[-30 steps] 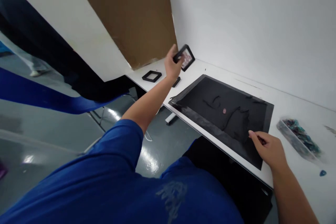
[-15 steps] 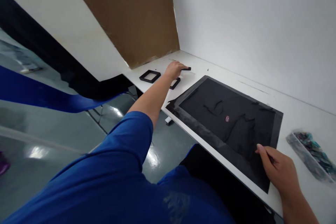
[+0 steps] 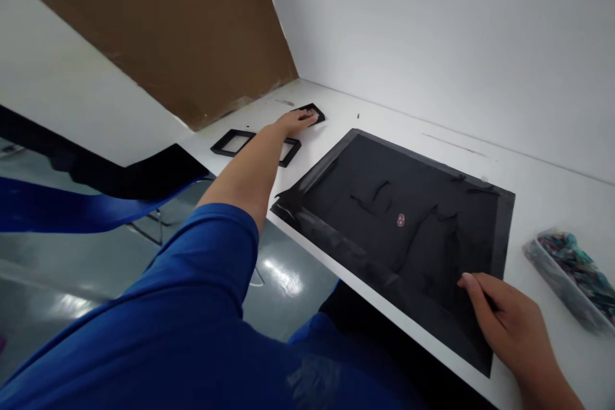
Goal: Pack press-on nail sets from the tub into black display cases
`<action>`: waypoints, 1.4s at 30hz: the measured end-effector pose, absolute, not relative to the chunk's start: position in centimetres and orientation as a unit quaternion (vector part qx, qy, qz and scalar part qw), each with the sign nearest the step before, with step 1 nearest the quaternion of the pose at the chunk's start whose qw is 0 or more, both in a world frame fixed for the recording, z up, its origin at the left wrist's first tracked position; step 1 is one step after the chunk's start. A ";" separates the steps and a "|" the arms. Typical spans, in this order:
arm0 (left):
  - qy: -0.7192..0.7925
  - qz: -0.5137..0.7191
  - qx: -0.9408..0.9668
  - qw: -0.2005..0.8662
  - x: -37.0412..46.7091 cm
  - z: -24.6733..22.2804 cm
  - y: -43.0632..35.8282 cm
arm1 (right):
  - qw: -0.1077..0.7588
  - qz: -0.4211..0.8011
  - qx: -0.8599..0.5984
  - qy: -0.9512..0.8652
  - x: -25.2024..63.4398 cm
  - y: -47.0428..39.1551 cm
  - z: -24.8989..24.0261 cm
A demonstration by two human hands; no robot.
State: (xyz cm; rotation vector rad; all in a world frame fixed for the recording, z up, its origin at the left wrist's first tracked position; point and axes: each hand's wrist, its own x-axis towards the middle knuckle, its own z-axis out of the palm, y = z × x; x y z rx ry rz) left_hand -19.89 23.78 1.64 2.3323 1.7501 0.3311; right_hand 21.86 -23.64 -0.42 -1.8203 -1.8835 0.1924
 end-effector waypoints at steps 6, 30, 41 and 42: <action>0.550 0.080 0.821 0.130 -16.1 2.9 23.1 | 0.255 0.059 -0.663 -0.702 21.6 -23.7 -0.3; 0.584 -0.105 0.794 0.135 -24.3 5.6 8.9 | 0.321 0.068 -0.677 -0.659 21.1 -24.3 0.2; 0.463 0.105 0.874 0.108 -18.6 12.1 1.3 | 0.360 0.092 -0.649 -0.664 21.4 -24.2 0.7; 0.445 0.132 0.880 0.102 -17.6 13.5 0.1 | 0.368 0.092 -0.645 -0.663 21.4 -24.3 0.8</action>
